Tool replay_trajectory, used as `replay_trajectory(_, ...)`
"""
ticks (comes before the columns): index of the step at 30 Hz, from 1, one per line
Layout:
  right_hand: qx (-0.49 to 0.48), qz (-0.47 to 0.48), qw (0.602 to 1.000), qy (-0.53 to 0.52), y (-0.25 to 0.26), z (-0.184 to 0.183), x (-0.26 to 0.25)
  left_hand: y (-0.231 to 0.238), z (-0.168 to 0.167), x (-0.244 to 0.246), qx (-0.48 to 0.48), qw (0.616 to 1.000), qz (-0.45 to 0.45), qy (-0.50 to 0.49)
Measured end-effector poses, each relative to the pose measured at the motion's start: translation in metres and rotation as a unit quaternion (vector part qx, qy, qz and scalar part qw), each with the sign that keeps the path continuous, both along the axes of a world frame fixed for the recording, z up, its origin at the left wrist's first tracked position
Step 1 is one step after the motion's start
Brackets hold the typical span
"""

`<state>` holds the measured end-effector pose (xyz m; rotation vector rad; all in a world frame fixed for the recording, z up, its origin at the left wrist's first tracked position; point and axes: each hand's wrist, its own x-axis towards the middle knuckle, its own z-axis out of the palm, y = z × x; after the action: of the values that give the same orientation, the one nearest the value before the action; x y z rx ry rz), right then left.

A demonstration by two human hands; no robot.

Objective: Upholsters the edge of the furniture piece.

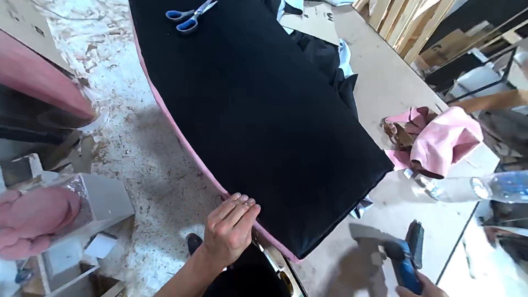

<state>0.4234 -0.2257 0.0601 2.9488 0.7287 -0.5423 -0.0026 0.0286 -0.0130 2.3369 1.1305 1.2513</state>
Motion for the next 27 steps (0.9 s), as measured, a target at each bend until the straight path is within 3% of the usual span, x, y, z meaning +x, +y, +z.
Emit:
replay_trajectory(2, 0.045, -0.018, 0.998, 0.032, 0.027, 0.032, 0.024, -0.003, 0.000, 0.003, -0.024, 0.999, 0.015, -0.021)
replay_trajectory(4, 0.115, 0.084, 0.985, 0.098, 0.065, 0.088, 0.030, -0.012, -0.004, 0.006, -0.040, 0.998, 0.037, -0.043)
replay_trajectory(6, 0.094, 0.233, 0.964, 0.084, 0.143, 0.152, -0.029, -0.020, -0.007, 0.010, -0.046, 0.996, 0.069, -0.046)
replay_trajectory(8, 0.106, 0.308, 0.946, -0.004, 0.218, 0.189, -0.113, -0.029, -0.005, 0.015, -0.051, 0.991, 0.122, -0.007)
replay_trajectory(9, 0.124, 0.386, 0.914, 0.008, 0.246, 0.200, -0.124, -0.034, -0.003, 0.018, -0.052, 0.987, 0.153, 0.017)
replay_trajectory(10, 0.063, 0.575, 0.806, 0.123, 0.279, 0.219, -0.097, -0.038, -0.002, 0.021, -0.057, 0.982, 0.177, 0.033)
replay_trajectory(11, 0.045, 0.622, 0.764, 0.163, 0.307, 0.222, -0.109, -0.041, -0.002, 0.024, -0.063, 0.978, 0.196, 0.040)
replay_trajectory(12, 0.048, 0.673, 0.723, 0.151, 0.328, 0.218, -0.135, -0.042, -0.003, 0.026, -0.067, 0.975, 0.208, 0.035)
replay_trajectory(14, 0.072, 0.796, 0.590, 0.112, 0.358, 0.200, -0.189, -0.046, -0.004, 0.029, -0.072, 0.973, 0.217, 0.017)
replay_trajectory(16, 0.061, 0.855, 0.507, 0.093, 0.377, 0.174, -0.224, -0.049, -0.006, 0.030, -0.076, 0.972, 0.220, 0.005)
replay_trajectory(19, 0.020, 0.884, 0.462, 0.072, 0.394, 0.149, -0.241, -0.052, -0.011, 0.032, -0.065, 0.973, 0.219, -0.011)
replay_trajectory(27, 0.011, 0.894, 0.430, 0.123, 0.406, 0.136, -0.247, -0.057, -0.016, 0.034, -0.073, 0.970, 0.223, -0.055)
